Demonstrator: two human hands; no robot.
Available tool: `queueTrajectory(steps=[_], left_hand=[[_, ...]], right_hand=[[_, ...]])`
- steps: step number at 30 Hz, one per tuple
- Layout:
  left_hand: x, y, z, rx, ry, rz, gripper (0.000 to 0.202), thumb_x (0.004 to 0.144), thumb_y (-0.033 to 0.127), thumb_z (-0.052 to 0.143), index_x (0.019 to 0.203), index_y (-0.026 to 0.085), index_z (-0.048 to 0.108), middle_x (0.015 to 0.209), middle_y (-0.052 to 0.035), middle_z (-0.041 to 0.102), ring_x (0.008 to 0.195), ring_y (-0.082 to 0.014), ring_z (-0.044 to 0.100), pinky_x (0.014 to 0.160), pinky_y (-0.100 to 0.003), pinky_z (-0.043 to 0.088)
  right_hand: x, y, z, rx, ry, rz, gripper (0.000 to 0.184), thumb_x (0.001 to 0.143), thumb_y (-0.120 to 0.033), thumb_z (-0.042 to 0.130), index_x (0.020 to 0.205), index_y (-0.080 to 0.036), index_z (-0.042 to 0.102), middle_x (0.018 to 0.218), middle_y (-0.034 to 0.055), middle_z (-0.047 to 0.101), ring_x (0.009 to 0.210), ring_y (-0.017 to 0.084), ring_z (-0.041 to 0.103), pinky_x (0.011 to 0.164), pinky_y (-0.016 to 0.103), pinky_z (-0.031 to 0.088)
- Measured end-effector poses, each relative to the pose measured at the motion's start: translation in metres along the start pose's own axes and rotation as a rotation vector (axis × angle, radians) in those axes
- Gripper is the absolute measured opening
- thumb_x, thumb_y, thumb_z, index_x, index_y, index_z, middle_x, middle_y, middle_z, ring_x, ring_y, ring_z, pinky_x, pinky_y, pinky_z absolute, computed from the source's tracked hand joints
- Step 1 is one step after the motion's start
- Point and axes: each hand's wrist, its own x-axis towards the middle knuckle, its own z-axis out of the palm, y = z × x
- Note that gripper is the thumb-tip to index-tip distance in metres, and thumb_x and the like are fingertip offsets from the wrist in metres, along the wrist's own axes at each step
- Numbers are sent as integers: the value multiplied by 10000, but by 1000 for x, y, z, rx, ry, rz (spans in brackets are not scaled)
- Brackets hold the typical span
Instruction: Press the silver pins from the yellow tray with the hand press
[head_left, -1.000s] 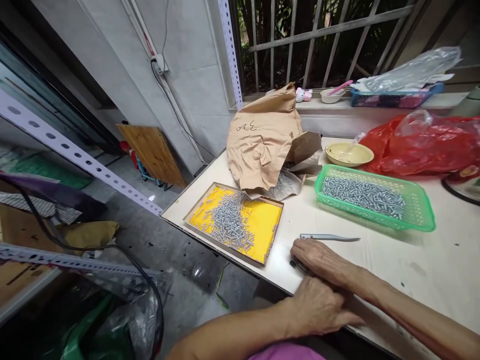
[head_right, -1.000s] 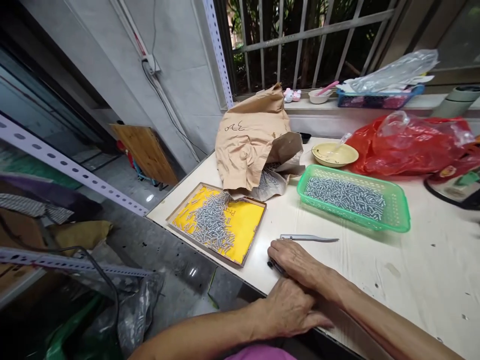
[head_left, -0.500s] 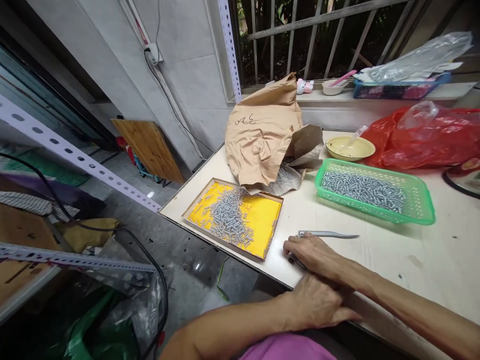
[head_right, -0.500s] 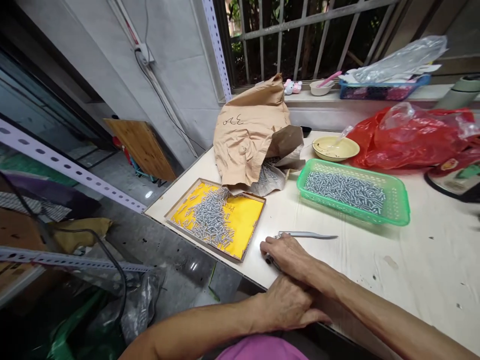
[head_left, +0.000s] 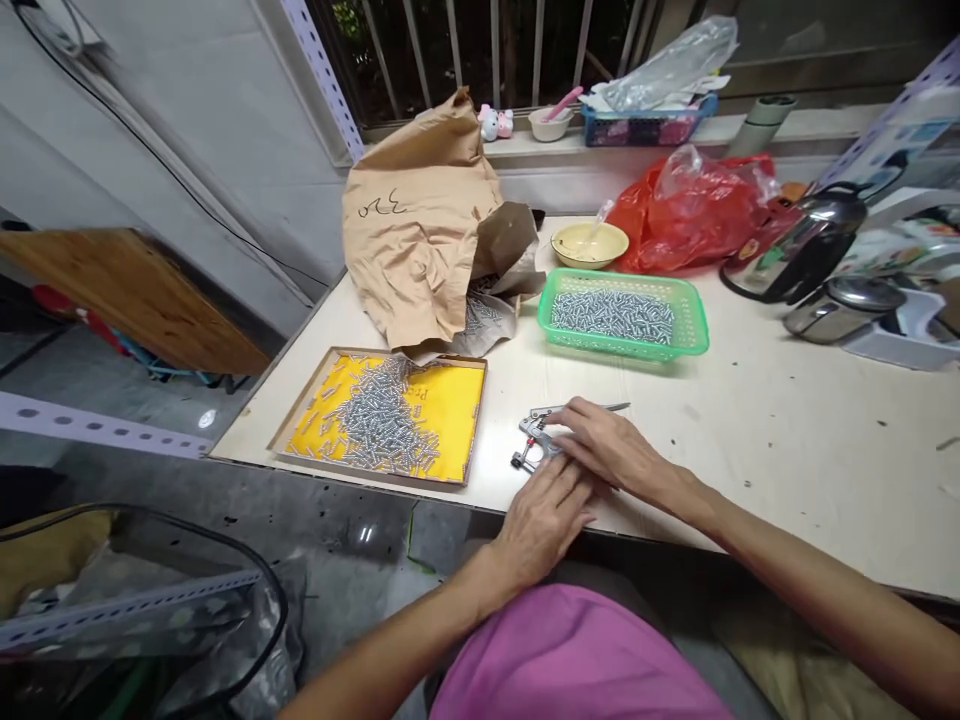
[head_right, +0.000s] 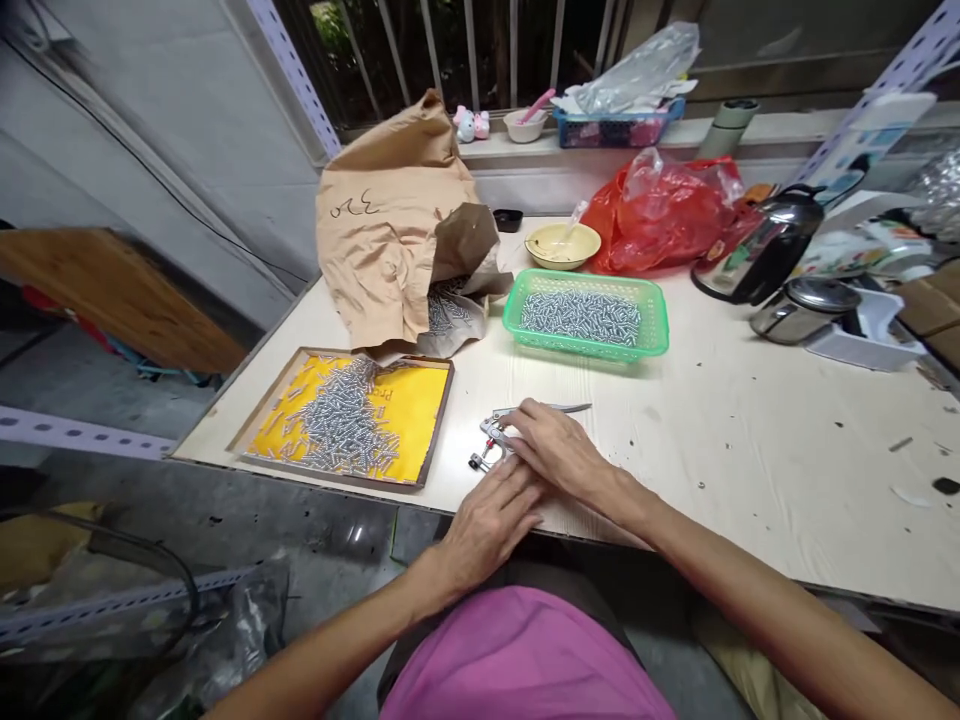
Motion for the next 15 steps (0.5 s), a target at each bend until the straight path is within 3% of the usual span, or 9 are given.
queueTrajectory(steps=[4,7,11,13,15], left_hand=[[-12,-4,-4,110,3,-72,384,900,273,510,1259,138,492,1365,-137,495,1369,-258,318,1085,-431,384],[-10,-2,0,138,-16,-103,407,895,304,520,1264,136,492,1360,-146,499,1356,-271,341,1071,-434,403],[-4,3,0,135,-44,-110,396,887,328,532,1237,143,518,1354,-138,507,1342,-292,358,1074,-465,394],[-3,5,-2,126,-54,-108,384,885,321,538,1229,152,524,1355,-131,508,1344,-293,355,1077,-482,386],[-5,6,-3,112,-50,-114,377,886,322,537,1225,157,525,1362,-131,501,1350,-292,345,1075,-491,387]], right_hand=[[-46,7,15,-143,25,78,246,933,-310,429,1091,-193,578,906,90,578,841,213,536,711,327,424],[-59,15,21,-146,1,90,254,949,-293,394,1069,-193,594,865,78,580,807,202,532,701,319,414],[-43,40,7,-91,76,99,279,962,-285,366,1119,-194,578,989,85,593,886,195,522,736,307,410],[-28,53,-2,-203,117,139,274,946,-273,403,1146,-180,566,1023,99,592,900,215,496,728,319,391],[-16,63,-7,-319,72,135,224,932,-252,429,1059,-176,597,955,95,601,865,221,474,704,321,359]])
